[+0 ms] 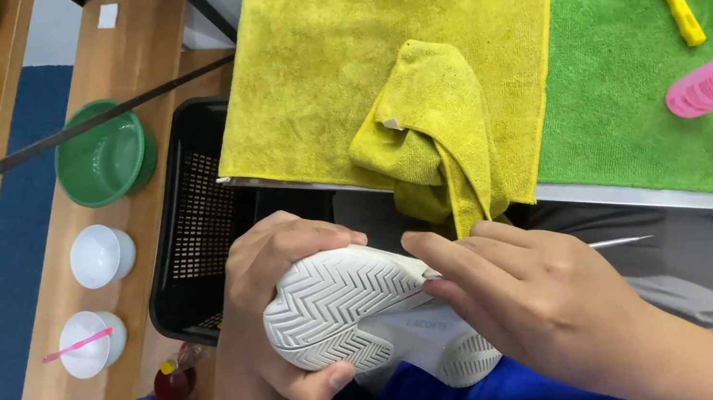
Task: Cleaning the sole of a sneaker using a brush, cloth, and a metal pick to remove dirt and debris from the tread.
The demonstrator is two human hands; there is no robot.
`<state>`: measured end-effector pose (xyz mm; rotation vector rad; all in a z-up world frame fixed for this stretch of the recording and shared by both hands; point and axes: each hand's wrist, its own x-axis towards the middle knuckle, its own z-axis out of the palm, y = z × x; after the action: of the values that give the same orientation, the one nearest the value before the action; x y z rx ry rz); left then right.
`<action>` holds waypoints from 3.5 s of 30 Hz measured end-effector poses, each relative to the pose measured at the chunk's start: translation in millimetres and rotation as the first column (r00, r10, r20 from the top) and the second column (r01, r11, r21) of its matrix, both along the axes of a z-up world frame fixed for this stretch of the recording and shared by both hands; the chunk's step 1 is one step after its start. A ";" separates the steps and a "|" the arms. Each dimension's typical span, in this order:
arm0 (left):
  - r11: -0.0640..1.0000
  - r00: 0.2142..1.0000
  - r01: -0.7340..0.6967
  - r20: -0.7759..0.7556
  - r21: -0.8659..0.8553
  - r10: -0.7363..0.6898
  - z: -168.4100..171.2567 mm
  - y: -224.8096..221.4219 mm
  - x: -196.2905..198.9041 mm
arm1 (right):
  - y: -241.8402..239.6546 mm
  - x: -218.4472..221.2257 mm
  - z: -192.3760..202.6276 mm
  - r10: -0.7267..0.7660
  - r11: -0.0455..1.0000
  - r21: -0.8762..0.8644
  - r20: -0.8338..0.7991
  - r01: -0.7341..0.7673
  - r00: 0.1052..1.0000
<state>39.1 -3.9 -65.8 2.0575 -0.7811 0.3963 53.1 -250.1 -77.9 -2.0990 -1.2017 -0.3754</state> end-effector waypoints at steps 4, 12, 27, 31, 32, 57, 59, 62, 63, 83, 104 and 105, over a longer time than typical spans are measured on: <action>0.999 1.000 -0.015 0.005 0.031 0.015 2.8 -2.8 -0.2 | 0.6 3.3 5.2 0.080 0.993 0.095 -0.106 -0.070 0.991; 0.998 1.000 -0.021 -0.005 0.056 0.021 10.0 -5.4 -1.8 | -0.7 3.3 11.8 0.096 0.988 0.125 -0.026 -0.092 0.995; 0.980 0.997 -0.062 -0.033 0.192 0.069 6.6 -14.2 2.0 | -1.6 7.0 19.0 0.179 0.908 -0.412 0.529 0.068 0.829; 0.980 0.996 -0.068 -0.039 0.186 0.077 5.4 -16.1 4.8 | -2.0 5.4 20.0 0.202 0.893 -0.437 0.602 0.107 0.772; 0.980 0.995 -0.070 -0.052 0.184 0.081 5.3 -16.6 5.0 | -2.5 5.9 20.0 0.203 0.891 -0.441 0.597 0.106 0.776; 0.995 0.994 -0.069 -0.075 0.076 0.075 3.5 -3.9 3.1 | 2.3 15.2 3.5 0.057 0.998 -0.023 0.090 -0.055 0.994; 0.991 0.994 -0.068 -0.077 0.113 0.077 5.4 -5.7 3.6 | -0.1 14.6 2.4 0.069 0.994 -0.095 0.147 -0.055 0.987; 0.991 0.995 -0.049 -0.074 0.124 0.059 6.2 -7.4 5.4 | -5.1 14.4 5.5 0.120 0.974 -0.218 0.232 -0.069 0.965; 0.991 0.995 -0.052 -0.077 0.122 0.062 5.2 -9.0 6.5 | -4.8 14.2 9.1 0.124 0.973 -0.220 0.228 -0.073 0.966; 0.997 0.998 -0.041 -0.050 0.063 0.044 0.7 -0.3 5.4 | 7.5 15.6 11.2 0.023 0.991 0.134 -0.058 -0.015 0.998; 0.989 0.997 -0.057 -0.037 0.139 0.063 10.7 -9.9 5.4 | 11.5 18.9 29.7 0.052 0.979 -0.204 0.260 0.003 0.964; 0.989 0.997 -0.059 -0.034 0.138 0.065 10.6 -10.1 6.5 | 9.8 21.7 31.2 0.054 0.979 -0.205 0.263 0.001 0.963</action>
<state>45.6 -14.0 -55.3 2.2157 -0.7403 0.3443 74.8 -240.3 -46.7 -2.2565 -1.4769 -0.5585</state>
